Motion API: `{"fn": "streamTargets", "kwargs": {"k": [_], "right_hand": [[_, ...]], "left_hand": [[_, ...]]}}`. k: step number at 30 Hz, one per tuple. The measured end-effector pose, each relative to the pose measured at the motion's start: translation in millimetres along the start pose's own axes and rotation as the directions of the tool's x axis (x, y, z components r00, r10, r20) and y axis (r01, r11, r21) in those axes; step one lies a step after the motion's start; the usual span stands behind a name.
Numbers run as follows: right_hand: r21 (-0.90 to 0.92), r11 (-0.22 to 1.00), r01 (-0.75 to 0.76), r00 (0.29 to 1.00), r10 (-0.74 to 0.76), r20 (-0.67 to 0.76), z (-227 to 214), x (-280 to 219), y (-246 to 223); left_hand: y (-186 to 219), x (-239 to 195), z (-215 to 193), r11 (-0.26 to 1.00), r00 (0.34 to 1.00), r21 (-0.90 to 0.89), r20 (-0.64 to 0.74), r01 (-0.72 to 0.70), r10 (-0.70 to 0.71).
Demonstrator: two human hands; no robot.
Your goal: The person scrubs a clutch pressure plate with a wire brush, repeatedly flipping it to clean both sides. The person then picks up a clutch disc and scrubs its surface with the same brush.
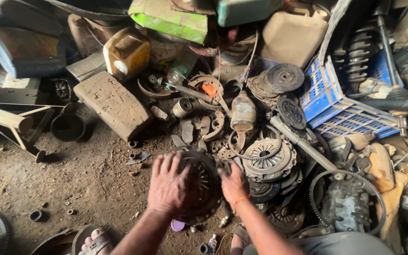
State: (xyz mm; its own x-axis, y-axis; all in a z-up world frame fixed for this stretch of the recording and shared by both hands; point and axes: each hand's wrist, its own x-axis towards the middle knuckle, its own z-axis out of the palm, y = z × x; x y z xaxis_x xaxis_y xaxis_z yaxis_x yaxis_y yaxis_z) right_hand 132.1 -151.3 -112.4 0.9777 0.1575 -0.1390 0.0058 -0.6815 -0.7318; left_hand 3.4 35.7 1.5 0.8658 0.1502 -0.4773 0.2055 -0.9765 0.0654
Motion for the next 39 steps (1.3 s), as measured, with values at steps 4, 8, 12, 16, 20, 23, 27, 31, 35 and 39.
{"fn": "streamTargets", "kwargs": {"k": [4,8,12,16,20,23,27,31,35,39], "right_hand": [[0.062,0.976,0.208,0.975,-0.213,0.072,10.1,40.6,11.7],[-0.051,0.773,0.632,0.774,-0.633,-0.014,13.8,58.8,-27.8],[-0.093,0.731,0.675,0.733,-0.653,0.188,18.3,50.5,-99.7],[-0.101,0.421,0.901,0.409,-0.753,0.516,41.8,39.4,-146.5],[-0.124,0.534,0.836,0.508,-0.669,0.542,15.9,57.0,-134.5],[-0.181,0.676,0.715,0.671,-0.590,0.449,-23.6,43.4,-93.2],[-0.247,0.809,0.533,0.846,-0.511,0.151,-34.8,-3.1,-33.0],[-0.026,0.978,0.206,0.964,-0.207,-0.167,1.9,-63.2,22.1],[-0.070,0.964,0.258,0.942,-0.267,-0.201,-4.3,-74.3,33.3],[-0.130,0.955,0.267,0.959,-0.276,-0.063,-15.4,-44.0,-14.8]], "left_hand": [[6.5,0.6,10.3,0.994,0.956,0.078,-0.278,-0.072,0.092],[17.8,-4.7,4.3,0.978,0.982,-0.204,-0.190,-0.042,0.002],[20.6,-7.8,9.9,0.973,0.950,-0.222,-0.312,-0.057,-0.016],[16.5,-0.2,15.8,0.957,0.944,-0.281,-0.329,-0.072,-0.026],[18.4,-1.2,18.7,0.955,0.933,-0.294,-0.353,-0.043,-0.066],[17.4,-4.7,17.7,0.944,0.930,-0.328,-0.358,-0.036,-0.089],[18.7,-8.7,15.2,0.932,0.914,-0.360,-0.389,-0.038,-0.113],[20.5,-7.6,11.8,0.946,0.930,-0.325,-0.347,-0.002,-0.117],[23.2,-7.8,19.8,0.953,0.915,-0.303,-0.388,-0.016,-0.108],[21.0,-1.3,29.9,0.932,0.885,-0.363,-0.437,-0.013,-0.158]]}}
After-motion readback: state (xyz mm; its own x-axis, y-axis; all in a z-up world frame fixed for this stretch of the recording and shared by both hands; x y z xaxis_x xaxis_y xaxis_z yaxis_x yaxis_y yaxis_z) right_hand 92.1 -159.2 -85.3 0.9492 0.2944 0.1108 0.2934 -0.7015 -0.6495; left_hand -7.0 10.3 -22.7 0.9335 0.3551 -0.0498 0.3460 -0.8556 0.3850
